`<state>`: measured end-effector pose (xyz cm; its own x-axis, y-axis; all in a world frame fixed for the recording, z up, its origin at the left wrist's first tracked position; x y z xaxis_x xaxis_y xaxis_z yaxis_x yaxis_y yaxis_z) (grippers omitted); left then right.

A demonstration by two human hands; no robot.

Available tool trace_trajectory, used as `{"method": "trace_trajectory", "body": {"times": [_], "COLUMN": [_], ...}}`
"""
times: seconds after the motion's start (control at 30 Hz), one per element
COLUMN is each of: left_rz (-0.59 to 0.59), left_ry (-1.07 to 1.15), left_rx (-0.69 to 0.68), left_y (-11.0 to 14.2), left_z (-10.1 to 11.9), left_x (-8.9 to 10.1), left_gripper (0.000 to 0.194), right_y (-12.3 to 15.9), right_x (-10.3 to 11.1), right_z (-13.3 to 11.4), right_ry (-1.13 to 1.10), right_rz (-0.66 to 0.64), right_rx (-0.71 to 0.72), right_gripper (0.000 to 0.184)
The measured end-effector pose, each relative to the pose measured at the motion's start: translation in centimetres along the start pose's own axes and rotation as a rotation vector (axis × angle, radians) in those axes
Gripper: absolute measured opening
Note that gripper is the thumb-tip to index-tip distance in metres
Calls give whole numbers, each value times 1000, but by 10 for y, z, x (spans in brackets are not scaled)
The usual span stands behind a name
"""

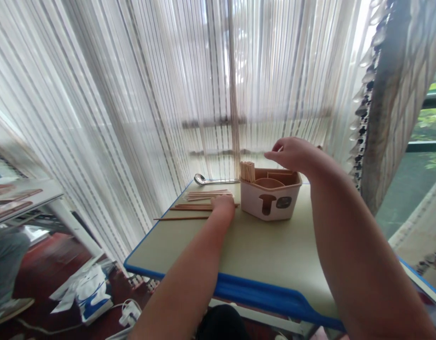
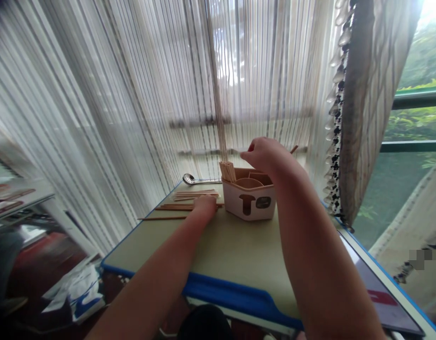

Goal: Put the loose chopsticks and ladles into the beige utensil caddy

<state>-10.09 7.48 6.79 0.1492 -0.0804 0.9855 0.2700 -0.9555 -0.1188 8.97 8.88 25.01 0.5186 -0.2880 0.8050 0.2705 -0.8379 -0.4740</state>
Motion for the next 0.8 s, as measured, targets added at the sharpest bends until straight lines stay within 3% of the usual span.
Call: {"method": "trace_trajectory", "body": {"times": [0.23, 0.43, 0.8], "left_rz": [7, 354, 711], "left_ry": [15, 72, 231], "left_rx": [35, 112, 256], "left_y": [4, 18, 35], "left_z": [-8, -14, -22], "left_x": [13, 50, 71], "left_gripper": [27, 32, 27], "right_y": [10, 12, 19], "right_x": [11, 13, -9], "right_z": [-8, -8, -35], "right_ry": [-95, -128, -170], "right_rz": [-4, -22, -135], "right_rx": [8, 24, 237], "right_gripper": [34, 38, 26]}}
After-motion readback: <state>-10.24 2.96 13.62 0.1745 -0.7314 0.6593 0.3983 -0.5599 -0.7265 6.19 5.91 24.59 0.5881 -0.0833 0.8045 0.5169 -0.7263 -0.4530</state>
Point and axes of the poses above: each hand's wrist, its own y-axis away from the middle knuckle, its own x-axis out of the back of the hand, z = x × y, the point moved 6 cm from there along -y, towards the middle knuckle, and after that the axes turned 9 degrees about -y, right-handed, at the moved point
